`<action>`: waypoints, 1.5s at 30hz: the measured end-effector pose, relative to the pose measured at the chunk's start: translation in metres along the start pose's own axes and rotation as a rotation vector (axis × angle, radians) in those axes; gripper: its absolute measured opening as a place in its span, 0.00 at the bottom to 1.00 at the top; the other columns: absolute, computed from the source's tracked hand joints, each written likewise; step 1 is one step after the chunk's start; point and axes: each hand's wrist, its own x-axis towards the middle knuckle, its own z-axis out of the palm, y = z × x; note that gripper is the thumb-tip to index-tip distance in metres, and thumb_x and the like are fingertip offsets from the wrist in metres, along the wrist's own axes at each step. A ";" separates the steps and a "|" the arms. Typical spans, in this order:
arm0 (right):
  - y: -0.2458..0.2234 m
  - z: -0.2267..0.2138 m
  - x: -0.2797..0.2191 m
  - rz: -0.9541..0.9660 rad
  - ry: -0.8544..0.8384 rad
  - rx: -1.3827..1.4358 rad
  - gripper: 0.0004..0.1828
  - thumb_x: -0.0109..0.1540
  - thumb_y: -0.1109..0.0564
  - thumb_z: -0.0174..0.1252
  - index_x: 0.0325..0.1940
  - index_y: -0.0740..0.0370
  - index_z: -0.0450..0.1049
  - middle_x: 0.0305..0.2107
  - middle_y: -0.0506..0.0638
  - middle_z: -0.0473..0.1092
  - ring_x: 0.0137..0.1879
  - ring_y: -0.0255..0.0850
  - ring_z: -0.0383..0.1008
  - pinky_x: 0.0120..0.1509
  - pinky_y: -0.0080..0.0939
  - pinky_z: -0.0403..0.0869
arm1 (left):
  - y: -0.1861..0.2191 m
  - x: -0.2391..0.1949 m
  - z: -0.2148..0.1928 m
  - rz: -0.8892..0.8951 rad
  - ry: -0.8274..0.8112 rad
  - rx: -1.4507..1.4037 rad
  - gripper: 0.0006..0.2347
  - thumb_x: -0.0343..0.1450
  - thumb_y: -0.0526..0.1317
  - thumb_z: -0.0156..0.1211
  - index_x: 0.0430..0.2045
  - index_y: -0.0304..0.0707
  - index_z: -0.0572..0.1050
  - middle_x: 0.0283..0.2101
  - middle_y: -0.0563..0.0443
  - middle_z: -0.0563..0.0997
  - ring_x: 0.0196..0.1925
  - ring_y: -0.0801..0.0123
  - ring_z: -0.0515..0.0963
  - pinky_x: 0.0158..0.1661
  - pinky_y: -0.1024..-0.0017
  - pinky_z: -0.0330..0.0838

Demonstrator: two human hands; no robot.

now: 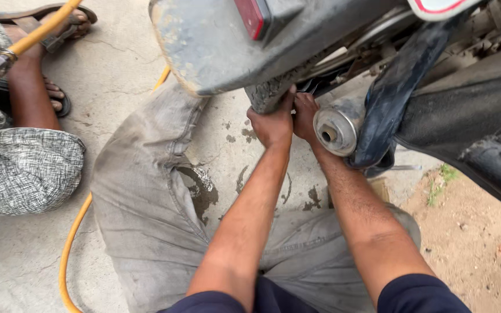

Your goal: The person removes a motorcycle tire inner tube, inspects it, and then attempts to reinstall it into the tire casing. The person manipulates the tube with both hands, trying to fit it into the wheel rim area.

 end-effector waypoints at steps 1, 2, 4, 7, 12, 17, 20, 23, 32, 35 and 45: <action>0.001 -0.008 -0.005 -0.049 0.020 0.028 0.20 0.56 0.59 0.65 0.52 0.63 0.73 0.51 0.58 0.70 0.64 0.58 0.64 0.66 0.56 0.65 | 0.006 -0.001 0.016 -0.050 0.093 -0.031 0.44 0.53 0.60 0.79 0.53 0.25 0.65 0.50 0.32 0.78 0.53 0.47 0.80 0.53 0.59 0.74; 0.001 -0.014 -0.010 -0.099 0.041 0.056 0.23 0.51 0.59 0.66 0.50 0.64 0.72 0.49 0.59 0.70 0.61 0.59 0.64 0.64 0.55 0.66 | 0.007 -0.004 0.026 -0.101 0.187 -0.061 0.43 0.51 0.60 0.79 0.51 0.27 0.67 0.49 0.32 0.80 0.52 0.47 0.81 0.53 0.58 0.75; -0.009 -0.015 -0.008 -0.100 0.125 0.094 0.23 0.55 0.61 0.65 0.54 0.64 0.72 0.51 0.59 0.70 0.62 0.58 0.66 0.65 0.55 0.67 | 0.004 -0.002 0.029 -0.106 0.158 -0.056 0.41 0.53 0.59 0.77 0.52 0.29 0.66 0.49 0.33 0.80 0.52 0.48 0.82 0.53 0.60 0.76; -0.027 -0.023 -0.005 0.024 0.170 0.316 0.24 0.56 0.63 0.62 0.57 0.64 0.70 0.50 0.57 0.70 0.60 0.55 0.70 0.64 0.54 0.69 | -0.009 0.005 0.026 0.005 0.099 -0.035 0.38 0.55 0.53 0.76 0.53 0.29 0.63 0.49 0.34 0.81 0.51 0.50 0.83 0.53 0.61 0.76; -0.044 -0.043 0.005 0.132 0.018 0.419 0.29 0.58 0.65 0.56 0.64 0.61 0.66 0.56 0.58 0.70 0.62 0.56 0.71 0.57 0.54 0.70 | -0.034 0.015 0.014 0.212 -0.080 -0.091 0.36 0.60 0.43 0.75 0.55 0.27 0.55 0.51 0.33 0.78 0.54 0.52 0.81 0.55 0.63 0.76; -0.038 -0.040 0.010 -0.062 -0.084 0.172 0.24 0.63 0.64 0.59 0.64 0.57 0.69 0.58 0.59 0.70 0.67 0.58 0.69 0.70 0.52 0.70 | -0.036 0.016 0.013 0.212 -0.168 -0.095 0.33 0.62 0.42 0.73 0.53 0.29 0.55 0.50 0.34 0.79 0.53 0.55 0.83 0.55 0.64 0.78; -0.047 -0.041 0.011 0.270 -0.021 0.402 0.31 0.60 0.60 0.58 0.67 0.62 0.59 0.58 0.60 0.66 0.62 0.56 0.71 0.62 0.50 0.72 | -0.035 0.020 0.008 0.253 -0.161 -0.062 0.34 0.62 0.43 0.75 0.52 0.29 0.54 0.51 0.34 0.77 0.54 0.55 0.81 0.56 0.64 0.75; -0.055 -0.044 0.010 -0.014 0.046 0.287 0.32 0.61 0.65 0.57 0.70 0.67 0.61 0.66 0.67 0.58 0.67 0.61 0.65 0.65 0.54 0.71 | -0.036 0.020 0.007 0.232 -0.174 0.018 0.36 0.61 0.41 0.74 0.55 0.31 0.51 0.51 0.34 0.76 0.54 0.54 0.80 0.56 0.64 0.74; -0.055 -0.052 -0.003 0.198 -0.110 0.445 0.26 0.62 0.58 0.63 0.64 0.61 0.66 0.58 0.53 0.72 0.63 0.46 0.75 0.63 0.45 0.76 | -0.038 0.023 0.011 0.243 -0.187 -0.076 0.34 0.61 0.42 0.74 0.53 0.31 0.53 0.50 0.36 0.78 0.53 0.56 0.82 0.55 0.66 0.76; -0.044 -0.052 0.003 0.117 -0.222 0.310 0.30 0.54 0.60 0.63 0.61 0.61 0.70 0.56 0.59 0.69 0.61 0.53 0.71 0.58 0.48 0.73 | -0.044 0.027 0.016 0.261 -0.169 -0.044 0.34 0.62 0.42 0.74 0.54 0.31 0.53 0.50 0.36 0.78 0.53 0.56 0.82 0.55 0.65 0.75; 0.018 0.005 0.043 0.340 -0.338 -0.274 0.29 0.64 0.53 0.53 0.70 0.58 0.63 0.65 0.57 0.62 0.69 0.55 0.61 0.67 0.63 0.62 | -0.086 0.079 0.081 0.002 -0.302 -0.024 0.40 0.63 0.59 0.74 0.60 0.31 0.62 0.57 0.37 0.79 0.59 0.56 0.79 0.63 0.65 0.69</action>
